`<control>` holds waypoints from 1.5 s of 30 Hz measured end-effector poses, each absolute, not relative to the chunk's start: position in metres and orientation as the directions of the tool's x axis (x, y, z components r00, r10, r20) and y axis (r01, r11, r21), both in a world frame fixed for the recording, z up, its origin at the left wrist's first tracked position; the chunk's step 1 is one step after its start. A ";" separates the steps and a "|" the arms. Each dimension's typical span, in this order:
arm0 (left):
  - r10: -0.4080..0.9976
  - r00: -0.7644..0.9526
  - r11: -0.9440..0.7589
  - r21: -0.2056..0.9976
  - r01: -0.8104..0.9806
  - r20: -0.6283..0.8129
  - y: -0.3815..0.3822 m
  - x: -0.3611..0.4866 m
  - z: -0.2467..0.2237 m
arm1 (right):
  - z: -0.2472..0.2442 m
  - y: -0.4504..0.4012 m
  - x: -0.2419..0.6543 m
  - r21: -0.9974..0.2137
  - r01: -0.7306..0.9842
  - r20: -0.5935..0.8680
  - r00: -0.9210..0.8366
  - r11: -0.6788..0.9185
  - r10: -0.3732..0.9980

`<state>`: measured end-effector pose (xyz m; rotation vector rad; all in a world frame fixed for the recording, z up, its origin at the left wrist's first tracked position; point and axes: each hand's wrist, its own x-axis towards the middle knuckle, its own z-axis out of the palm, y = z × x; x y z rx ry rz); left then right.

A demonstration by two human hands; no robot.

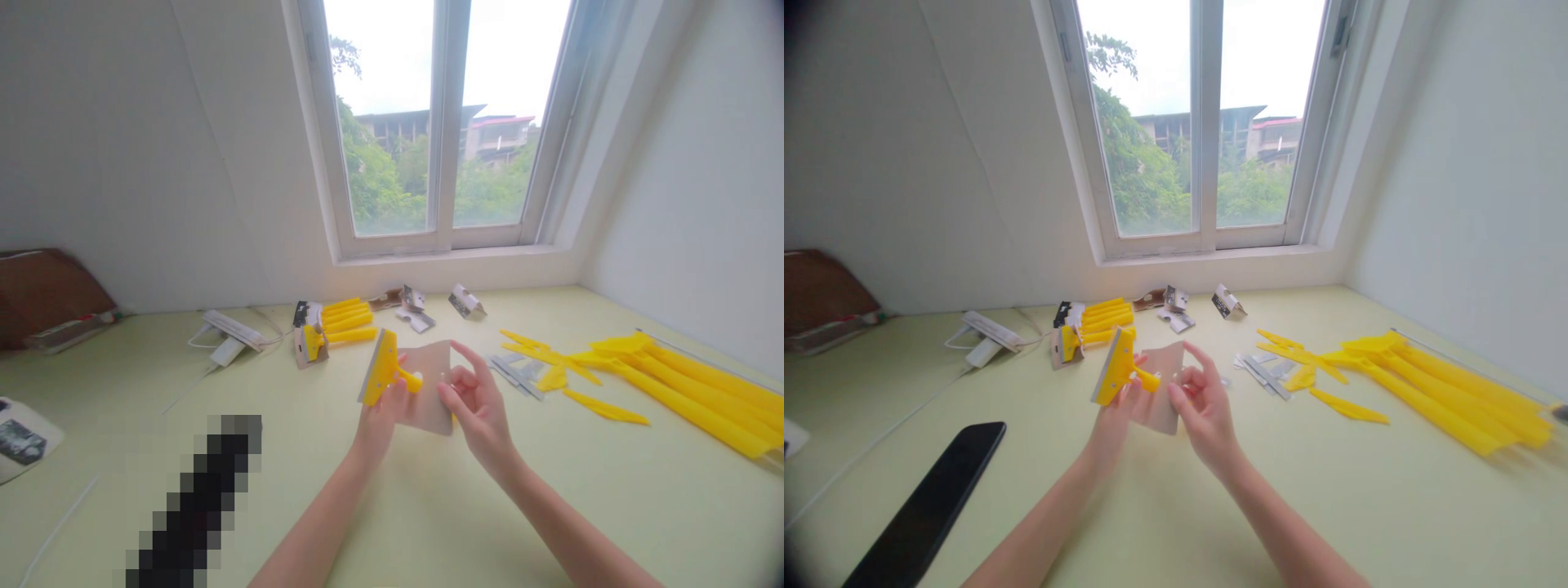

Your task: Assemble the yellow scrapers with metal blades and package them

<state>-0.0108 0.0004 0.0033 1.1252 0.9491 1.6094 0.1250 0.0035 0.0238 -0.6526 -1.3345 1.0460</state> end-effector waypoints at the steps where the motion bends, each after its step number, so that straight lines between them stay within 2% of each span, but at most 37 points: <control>1: 0.955 -0.150 -0.286 0.933 -0.219 0.257 0.000 -0.012 0.004 | 0.025 0.002 0.126 -0.871 -0.215 0.465 -0.066 0.442 0.883; 4: 0.954 -0.152 -0.283 0.944 -0.170 0.258 -0.001 -0.017 0.007 | 0.029 -0.002 0.128 -0.877 -0.180 0.465 -0.085 0.445 0.881; 9: 0.962 -0.226 -0.206 0.950 -0.233 0.152 -0.001 -0.019 0.006 | 0.028 0.005 0.132 -0.898 -0.112 0.441 -0.242 0.426 0.864; 12: 0.965 -0.229 -0.192 0.943 -0.270 0.131 0.000 -0.019 0.006 | 0.023 0.015 0.137 -0.925 0.063 0.347 -0.257 0.374 0.902; 15: 0.971 -0.202 -0.181 0.947 -0.264 0.129 -0.001 -0.018 0.008 | 0.021 0.020 0.143 -0.924 0.200 0.235 -0.378 0.327 0.895; 18: 0.990 -0.074 -0.141 0.933 -0.332 0.123 -0.002 -0.017 0.013 | 0.023 0.021 0.148 -0.952 0.165 0.156 -0.466 0.259 0.871; 21: 0.994 0.002 -0.096 0.891 -0.443 0.108 0.000 -0.019 0.016 | 0.025 0.022 0.152 -0.966 0.117 0.149 -0.483 0.232 0.863; 25: 0.988 -0.119 -0.147 0.825 -0.545 0.098 0.008 -0.031 0.015 | 0.027 0.024 0.158 -0.943 0.173 0.173 -0.470 0.283 0.866; 28: 0.995 -0.095 -0.070 0.829 -0.555 0.021 0.013 -0.042 0.013 | 0.030 0.025 0.162 -0.851 0.314 0.224 -0.508 0.422 0.831; 31: 0.997 -0.054 0.014 0.825 -0.565 -0.054 0.014 -0.047 0.012 | 0.029 0.024 0.163 -0.678 0.447 0.299 -0.558 0.584 0.774; 36: 0.991 -0.004 0.115 0.844 -0.524 -0.137 0.011 -0.045 0.016 | 0.023 0.024 0.163 -0.471 0.573 0.304 -0.608 0.670 0.734; 42: 0.983 0.166 0.124 0.948 -0.294 -0.077 0.005 -0.043 0.020 | 0.026 0.021 0.165 -0.361 0.585 0.285 -0.673 0.727 0.683; 45: 0.984 0.161 0.116 0.957 -0.265 -0.074 0.006 -0.045 0.015 | 0.027 0.022 0.163 -0.301 0.570 0.335 -0.687 0.764 0.645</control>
